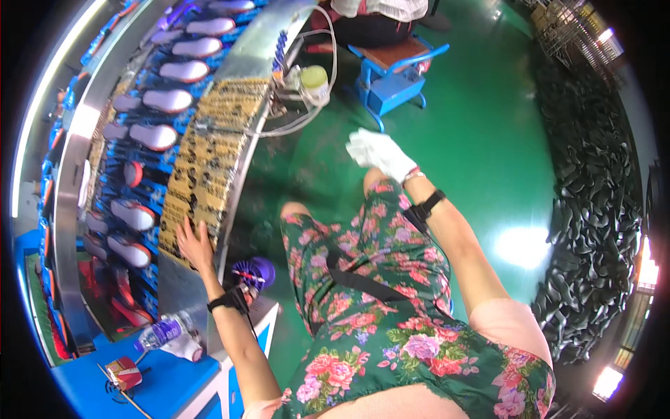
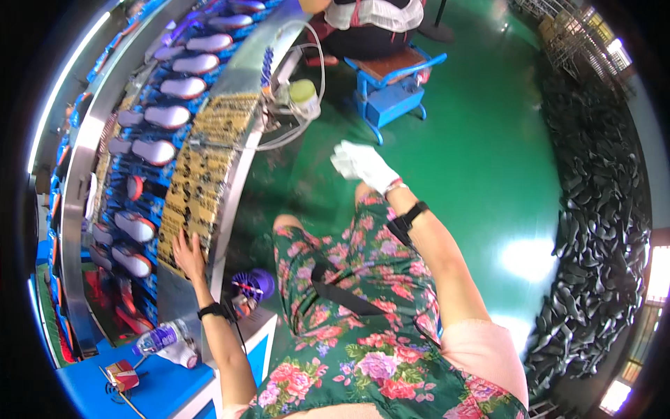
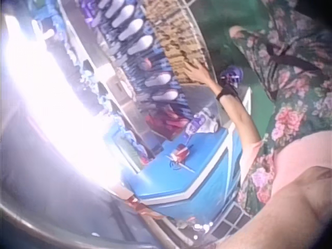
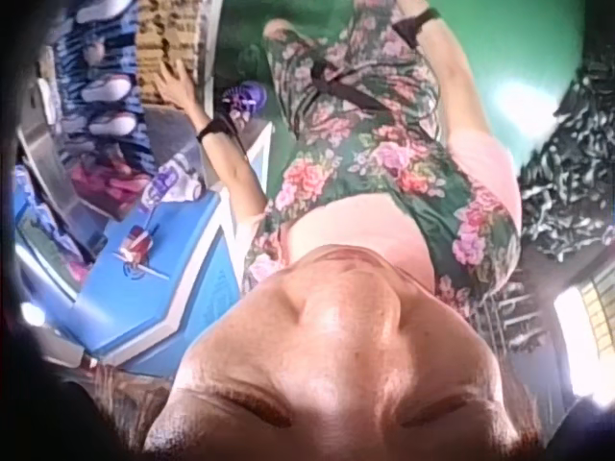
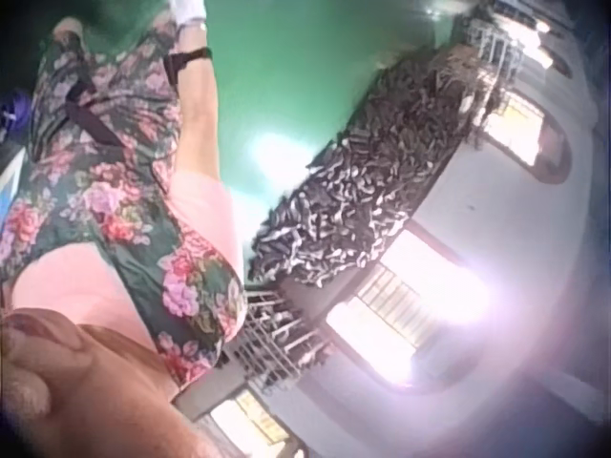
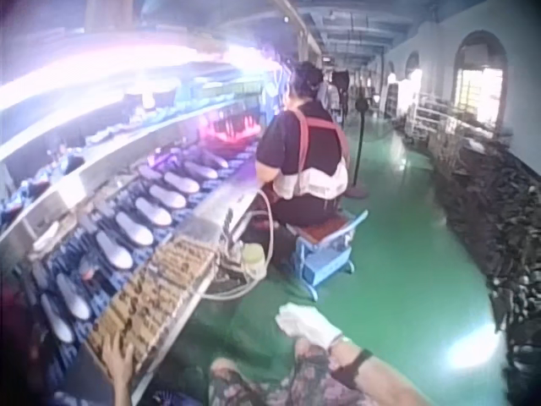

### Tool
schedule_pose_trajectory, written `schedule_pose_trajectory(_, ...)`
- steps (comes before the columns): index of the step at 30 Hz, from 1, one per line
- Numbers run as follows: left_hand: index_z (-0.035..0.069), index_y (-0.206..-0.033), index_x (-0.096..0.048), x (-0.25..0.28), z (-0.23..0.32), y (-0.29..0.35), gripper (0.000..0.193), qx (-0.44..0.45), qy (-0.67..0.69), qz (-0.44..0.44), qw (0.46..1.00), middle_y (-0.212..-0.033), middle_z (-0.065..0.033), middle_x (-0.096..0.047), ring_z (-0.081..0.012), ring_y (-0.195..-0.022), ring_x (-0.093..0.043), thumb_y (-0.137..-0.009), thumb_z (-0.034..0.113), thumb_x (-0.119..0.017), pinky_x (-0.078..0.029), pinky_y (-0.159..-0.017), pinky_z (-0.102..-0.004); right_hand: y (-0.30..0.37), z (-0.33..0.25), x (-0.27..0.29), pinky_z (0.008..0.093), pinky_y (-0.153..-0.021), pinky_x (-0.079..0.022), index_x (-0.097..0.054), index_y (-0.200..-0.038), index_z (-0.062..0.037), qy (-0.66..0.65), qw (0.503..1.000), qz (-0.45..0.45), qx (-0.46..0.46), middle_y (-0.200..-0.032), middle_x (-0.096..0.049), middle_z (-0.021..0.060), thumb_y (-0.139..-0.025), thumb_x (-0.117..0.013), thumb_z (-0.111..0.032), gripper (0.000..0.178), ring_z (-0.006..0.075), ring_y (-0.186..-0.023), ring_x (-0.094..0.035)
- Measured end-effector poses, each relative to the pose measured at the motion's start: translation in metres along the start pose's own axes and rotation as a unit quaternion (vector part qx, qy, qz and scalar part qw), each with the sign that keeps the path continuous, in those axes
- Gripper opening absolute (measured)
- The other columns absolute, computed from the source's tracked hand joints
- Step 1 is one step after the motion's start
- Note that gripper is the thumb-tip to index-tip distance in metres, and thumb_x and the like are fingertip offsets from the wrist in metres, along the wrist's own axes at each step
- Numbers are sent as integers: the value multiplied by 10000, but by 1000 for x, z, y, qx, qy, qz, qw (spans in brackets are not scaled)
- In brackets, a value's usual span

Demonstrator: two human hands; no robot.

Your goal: Applying a liquid coating or adhesive to the underside of shoe soles using a brush.

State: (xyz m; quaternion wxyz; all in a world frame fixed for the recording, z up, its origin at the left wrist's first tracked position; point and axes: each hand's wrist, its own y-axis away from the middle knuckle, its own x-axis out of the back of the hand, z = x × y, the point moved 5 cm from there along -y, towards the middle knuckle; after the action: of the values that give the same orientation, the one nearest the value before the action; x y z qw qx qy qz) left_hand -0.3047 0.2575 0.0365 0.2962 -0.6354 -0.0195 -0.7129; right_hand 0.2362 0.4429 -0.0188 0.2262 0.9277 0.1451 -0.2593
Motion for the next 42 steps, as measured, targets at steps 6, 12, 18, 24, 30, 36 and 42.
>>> schedule_pose_trajectory(6, 191, -1507, -481, 5, -3, 8, 637, 8, 0, 1, 1000, -1549, -206, -424, -381, -1433, -373, -981, 545, -548, -276, -1160, -520, 18, -81, -89, 361, -724, -549, -657, -1183, -32, -287, 954, -47, 73, -1066, -711, 108, -1049, -523, -385, 401, 249, -880, -666)
schedule_pose_trajectory(12, 50, -1294, -670, 17, -18, 13, 408, 36, 169, 61, 983, -1364, -175, -609, -290, -1233, -576, -963, 290, -674, -440, -1041, -398, 27, -114, -139, 370, -653, -513, -646, -1148, -15, -432, 890, -78, 122, -994, -699, 101, -1037, -535, -320, 344, 258, -803, -635)
schedule_pose_trajectory(18, 34, -1304, -646, 70, 199, 88, 342, 25, 578, -117, 807, -1234, -84, -679, -150, -1134, -626, -967, 89, -660, -496, -970, -299, 14, -104, -147, 363, -636, -495, -642, -1093, -27, -474, 869, -80, 118, -949, -697, 91, -1029, -527, -282, 287, 246, -770, -632)
schedule_pose_trajectory(24, 44, -1519, -372, 65, 331, 162, 884, -102, 585, -302, 746, -1409, -121, -534, -215, -1284, -534, -789, 185, -851, -413, -1077, -369, 1, -86, -155, 374, -657, -498, -638, -1121, -22, -462, 868, -140, 112, -1025, -704, 105, -1022, -541, -241, 259, 244, -807, -628)
schedule_pose_trajectory(30, 44, -1566, -265, 63, 359, 155, 1093, -136, 569, -265, 767, -1398, -168, -512, -253, -1219, -570, -713, 237, -921, -441, -1069, -405, -2, -69, -161, 361, -653, -500, -624, -1117, -38, -456, 878, -109, 96, -1020, -688, 90, -1024, -537, -254, 251, 253, -809, -611)
schedule_pose_trajectory(36, 19, -1514, -352, 61, 358, 159, 1015, -119, 657, -254, 700, -1309, -172, -567, -284, -1164, -604, -711, 255, -927, -501, -986, -392, -5, -59, -165, 321, -613, -505, -621, -1106, -9, -418, 903, -45, 88, -955, -670, 109, -1044, -496, -303, 325, 227, -771, -595)
schedule_pose_trajectory(42, 19, -1270, -601, 63, 354, 159, 584, -248, 571, -129, 772, -1209, -146, -597, -274, -1104, -605, -769, 176, -857, -501, -935, -378, -11, -51, -164, 310, -579, -505, -642, -1081, 6, -363, 926, 0, 102, -962, -703, 140, -1031, -537, -290, 318, 231, -744, -642)
